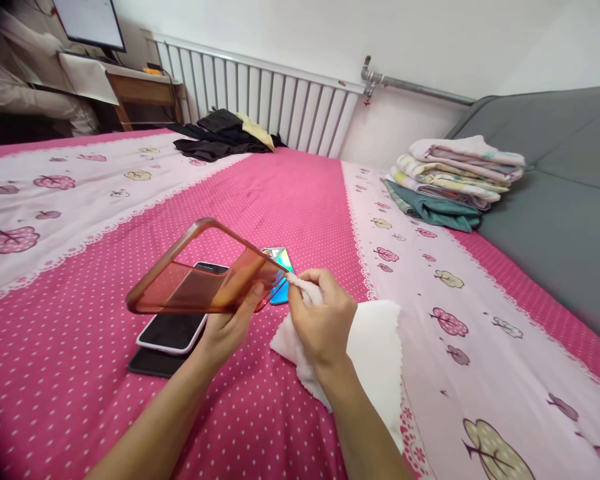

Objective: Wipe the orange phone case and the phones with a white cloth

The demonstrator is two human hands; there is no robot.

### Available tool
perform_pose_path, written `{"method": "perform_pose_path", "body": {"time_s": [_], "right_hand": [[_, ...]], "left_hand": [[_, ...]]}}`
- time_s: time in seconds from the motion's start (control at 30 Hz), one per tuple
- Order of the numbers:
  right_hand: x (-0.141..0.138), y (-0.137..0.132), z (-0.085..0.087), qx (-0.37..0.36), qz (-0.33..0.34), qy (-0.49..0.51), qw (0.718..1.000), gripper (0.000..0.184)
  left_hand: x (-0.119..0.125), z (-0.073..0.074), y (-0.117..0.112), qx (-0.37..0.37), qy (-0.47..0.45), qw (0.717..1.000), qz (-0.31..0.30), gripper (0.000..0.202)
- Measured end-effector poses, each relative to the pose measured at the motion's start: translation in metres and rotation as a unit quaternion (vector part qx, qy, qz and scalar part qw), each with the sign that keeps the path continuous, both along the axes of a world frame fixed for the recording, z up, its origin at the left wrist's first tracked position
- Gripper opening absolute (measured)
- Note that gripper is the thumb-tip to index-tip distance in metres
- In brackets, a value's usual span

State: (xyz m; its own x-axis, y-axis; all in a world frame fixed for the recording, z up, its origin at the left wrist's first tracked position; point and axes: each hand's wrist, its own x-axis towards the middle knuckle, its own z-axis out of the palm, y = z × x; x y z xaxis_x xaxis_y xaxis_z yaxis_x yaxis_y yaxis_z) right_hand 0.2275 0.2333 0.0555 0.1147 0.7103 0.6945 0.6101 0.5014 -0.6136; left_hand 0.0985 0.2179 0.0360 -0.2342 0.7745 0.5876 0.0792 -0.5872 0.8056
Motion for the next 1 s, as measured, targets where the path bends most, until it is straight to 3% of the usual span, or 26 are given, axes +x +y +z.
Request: {"method": "perform_pose_path", "body": {"time_s": [0.1, 0.17, 0.47, 0.63, 0.83, 0.9, 1.0], "right_hand": [[-0.004, 0.001, -0.009, 0.119, -0.024, -0.098, 0.988, 0.006], [-0.006, 0.001, -0.015, 0.144, -0.028, -0.144, 0.979, 0.01], [-0.013, -0.006, -0.013, 0.019, 0.003, -0.151, 0.988, 0.019], [-0.019, -0.01, -0.012, 0.001, -0.005, -0.116, 0.993, 0.017], [-0.027, -0.017, -0.01, -0.076, 0.107, -0.053, 0.99, 0.013], [-0.026, -0.018, -0.007, -0.073, 0.129, -0.047, 0.988, 0.012], [-0.018, -0.017, -0.002, 0.004, 0.084, -0.033, 0.996, 0.013]], "left_hand": [[0.002, -0.007, 0.001, -0.005, 0.004, 1.0, 0.005, 0.03], [0.003, -0.011, 0.002, -0.023, -0.01, 1.0, -0.002, 0.03], [0.009, -0.004, 0.001, -0.046, -0.106, 0.993, 0.017, 0.029], [0.01, -0.008, 0.001, -0.07, -0.147, 0.986, 0.024, 0.028], [0.007, -0.007, 0.001, -0.121, -0.215, 0.968, 0.039, 0.027], [0.006, -0.006, 0.001, -0.134, -0.222, 0.965, 0.039, 0.028], [0.006, -0.006, 0.0, -0.141, -0.229, 0.963, 0.024, 0.031]]}}
